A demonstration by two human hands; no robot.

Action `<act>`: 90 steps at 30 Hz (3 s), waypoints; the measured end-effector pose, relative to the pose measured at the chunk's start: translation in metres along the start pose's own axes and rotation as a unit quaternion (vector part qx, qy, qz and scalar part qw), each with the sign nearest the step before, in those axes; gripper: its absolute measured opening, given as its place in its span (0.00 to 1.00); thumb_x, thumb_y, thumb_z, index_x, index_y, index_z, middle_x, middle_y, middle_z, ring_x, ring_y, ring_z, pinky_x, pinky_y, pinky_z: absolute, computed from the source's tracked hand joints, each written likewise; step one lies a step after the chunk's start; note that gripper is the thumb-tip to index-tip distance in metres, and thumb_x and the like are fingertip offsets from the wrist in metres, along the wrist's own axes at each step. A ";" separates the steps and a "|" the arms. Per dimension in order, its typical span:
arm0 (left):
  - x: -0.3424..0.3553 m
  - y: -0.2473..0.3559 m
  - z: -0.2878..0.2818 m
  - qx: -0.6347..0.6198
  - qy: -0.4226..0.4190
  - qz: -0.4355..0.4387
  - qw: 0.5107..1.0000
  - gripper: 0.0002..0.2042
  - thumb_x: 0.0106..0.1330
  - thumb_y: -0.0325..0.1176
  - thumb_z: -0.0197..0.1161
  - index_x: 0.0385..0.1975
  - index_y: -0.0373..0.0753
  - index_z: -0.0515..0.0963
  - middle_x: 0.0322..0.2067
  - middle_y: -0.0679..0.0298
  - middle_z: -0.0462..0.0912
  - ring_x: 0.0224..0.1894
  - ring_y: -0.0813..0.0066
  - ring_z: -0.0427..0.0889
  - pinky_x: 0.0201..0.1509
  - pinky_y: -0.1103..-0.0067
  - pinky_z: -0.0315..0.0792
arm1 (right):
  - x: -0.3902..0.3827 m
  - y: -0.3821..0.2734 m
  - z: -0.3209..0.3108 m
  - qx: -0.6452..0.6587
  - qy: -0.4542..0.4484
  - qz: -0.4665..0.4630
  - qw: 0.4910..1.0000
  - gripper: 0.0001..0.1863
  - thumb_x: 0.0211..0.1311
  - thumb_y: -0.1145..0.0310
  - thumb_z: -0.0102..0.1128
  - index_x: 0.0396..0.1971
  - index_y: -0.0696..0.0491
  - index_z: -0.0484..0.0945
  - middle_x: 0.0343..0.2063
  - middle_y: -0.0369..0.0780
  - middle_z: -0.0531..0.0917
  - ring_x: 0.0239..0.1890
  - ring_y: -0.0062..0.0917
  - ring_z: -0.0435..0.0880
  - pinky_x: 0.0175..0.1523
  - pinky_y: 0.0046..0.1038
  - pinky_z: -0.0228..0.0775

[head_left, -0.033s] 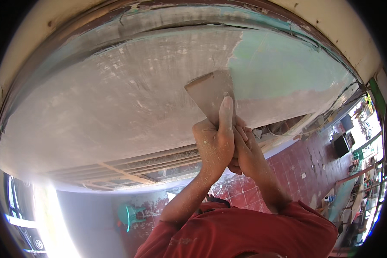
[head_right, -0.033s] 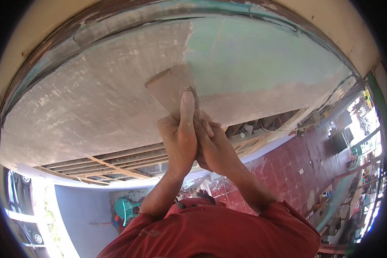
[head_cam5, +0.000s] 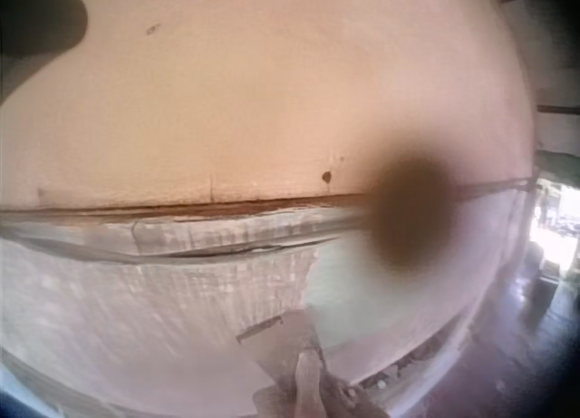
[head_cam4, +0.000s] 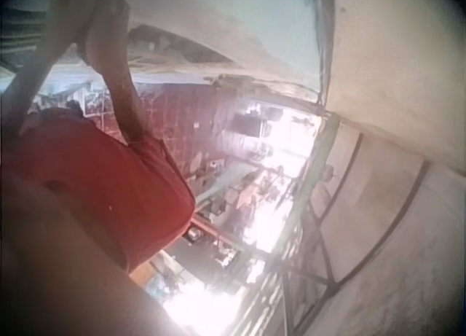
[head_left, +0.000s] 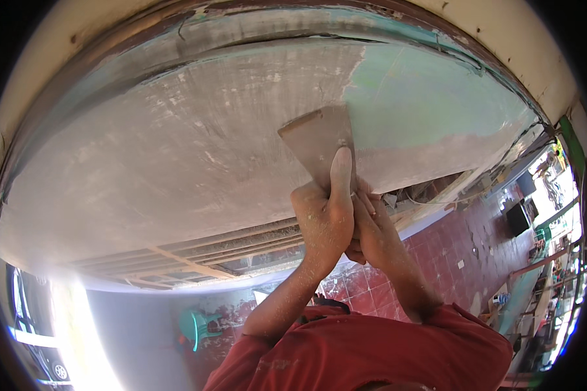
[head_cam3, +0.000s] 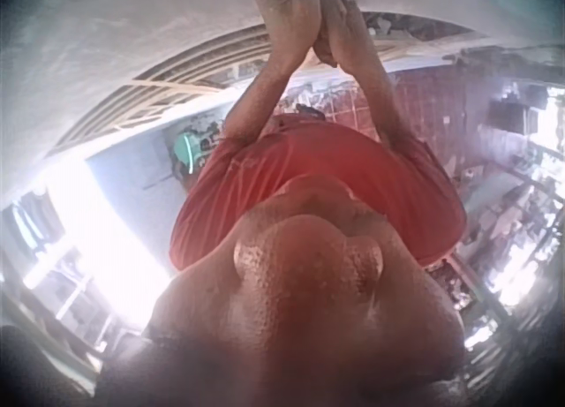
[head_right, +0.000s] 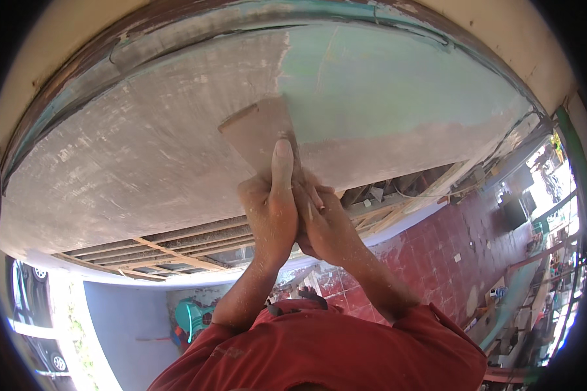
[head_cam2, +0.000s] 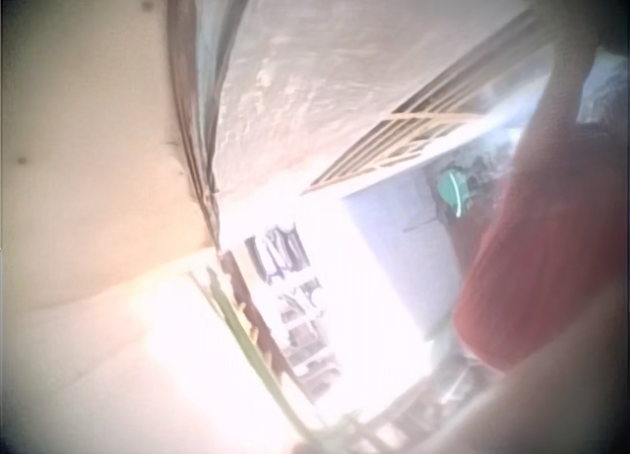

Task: The person uses a trowel to apply and smooth plaster onto a ceiling surface. The camera is mounted on the person's head, providing a first-person view of the hands and tool as they work on the ceiling.

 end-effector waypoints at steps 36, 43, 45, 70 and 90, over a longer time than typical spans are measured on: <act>0.003 0.039 0.008 0.111 -0.022 0.052 0.992 0.23 0.74 0.40 0.55 0.18 0.28 0.78 0.16 0.59 0.79 0.19 0.78 0.78 0.25 0.79 0.69 | -0.001 -0.036 0.010 0.145 0.017 -0.086 0.986 0.24 0.77 0.51 0.39 0.56 0.56 0.67 0.13 0.30 0.66 0.09 0.13 0.62 0.11 0.19 0.53; 0.020 0.073 0.033 0.098 -0.046 0.083 0.991 0.23 0.73 0.41 0.56 0.19 0.27 0.78 0.15 0.61 0.79 0.18 0.77 0.78 0.24 0.80 0.69 | -0.008 -0.053 0.007 0.148 0.021 -0.125 0.981 0.21 0.77 0.50 0.39 0.49 0.53 0.71 0.14 0.31 0.67 0.08 0.12 0.61 0.10 0.19 0.52; 0.024 0.080 0.036 0.098 -0.046 0.101 0.989 0.23 0.73 0.41 0.56 0.19 0.27 0.78 0.15 0.61 0.78 0.18 0.77 0.78 0.24 0.80 0.70 | -0.009 -0.054 0.010 0.184 0.011 -0.096 0.978 0.22 0.77 0.50 0.39 0.52 0.53 0.70 0.14 0.31 0.67 0.08 0.13 0.61 0.10 0.20 0.52; 0.003 -0.034 -0.022 0.087 -0.081 0.012 0.993 0.30 0.78 0.47 0.44 0.18 0.28 0.74 0.16 0.59 0.79 0.23 0.70 0.79 0.34 0.77 0.76 | 0.021 0.024 0.013 -0.285 0.144 -0.439 0.840 0.31 0.71 0.47 0.50 0.57 0.61 0.67 0.34 0.42 0.77 0.27 0.22 0.76 0.27 0.24 0.67; 0.016 0.052 0.002 0.132 -0.063 0.046 0.988 0.30 0.75 0.48 0.49 0.19 0.26 0.78 0.16 0.57 0.81 0.21 0.71 0.81 0.29 0.77 0.73 | 0.024 -0.028 0.038 0.207 -0.089 -0.043 0.973 0.26 0.76 0.44 0.37 0.54 0.50 0.70 0.19 0.35 0.69 0.11 0.17 0.66 0.12 0.21 0.55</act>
Point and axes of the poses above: each hand's wrist, its own x-axis towards the middle knuckle, its own z-axis out of the palm, y = z × x, the point moved 9 cm from there along x, towards the middle knuckle
